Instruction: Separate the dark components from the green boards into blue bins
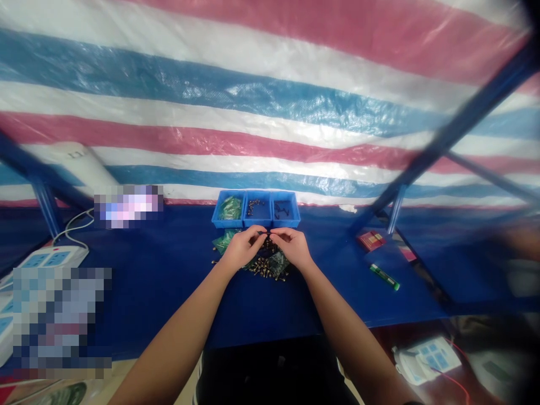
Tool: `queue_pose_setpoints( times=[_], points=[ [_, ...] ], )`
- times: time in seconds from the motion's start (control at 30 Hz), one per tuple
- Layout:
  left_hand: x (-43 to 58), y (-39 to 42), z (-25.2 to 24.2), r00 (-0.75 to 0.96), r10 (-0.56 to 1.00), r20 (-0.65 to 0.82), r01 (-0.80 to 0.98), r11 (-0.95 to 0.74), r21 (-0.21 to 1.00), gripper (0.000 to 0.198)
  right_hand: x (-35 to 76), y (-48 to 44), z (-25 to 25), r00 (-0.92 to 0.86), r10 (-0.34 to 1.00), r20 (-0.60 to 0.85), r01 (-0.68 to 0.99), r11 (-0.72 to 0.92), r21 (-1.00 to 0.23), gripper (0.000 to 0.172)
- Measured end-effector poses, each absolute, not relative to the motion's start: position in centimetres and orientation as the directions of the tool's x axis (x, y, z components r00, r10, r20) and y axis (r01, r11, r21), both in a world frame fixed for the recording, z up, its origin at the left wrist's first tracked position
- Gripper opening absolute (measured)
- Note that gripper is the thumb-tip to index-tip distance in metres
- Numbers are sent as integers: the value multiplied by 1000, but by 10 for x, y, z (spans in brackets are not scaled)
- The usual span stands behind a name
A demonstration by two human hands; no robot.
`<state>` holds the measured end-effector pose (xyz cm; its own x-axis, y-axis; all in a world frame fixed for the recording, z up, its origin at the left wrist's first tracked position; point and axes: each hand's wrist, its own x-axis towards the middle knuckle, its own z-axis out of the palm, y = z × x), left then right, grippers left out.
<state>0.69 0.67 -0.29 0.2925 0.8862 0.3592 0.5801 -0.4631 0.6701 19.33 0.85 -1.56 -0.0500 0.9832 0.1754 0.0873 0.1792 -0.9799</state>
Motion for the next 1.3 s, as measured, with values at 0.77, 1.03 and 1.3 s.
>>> queue_pose_setpoints(
  times=[0.77,1.03,1.3],
  points=[
    [7,6,3,322,893,315,602,-450,659,34,192,8,-18,-47,981,188,58,191,-980,29],
    [6,8,-4,287,899,329,605,-437,666,33,192,9,-19,-25,985,168,83,169,-982,28],
    [7,8,-4,286,898,335,591,-441,676,30,192,9,-20,-36,983,177,55,179,-982,27]
  ],
)
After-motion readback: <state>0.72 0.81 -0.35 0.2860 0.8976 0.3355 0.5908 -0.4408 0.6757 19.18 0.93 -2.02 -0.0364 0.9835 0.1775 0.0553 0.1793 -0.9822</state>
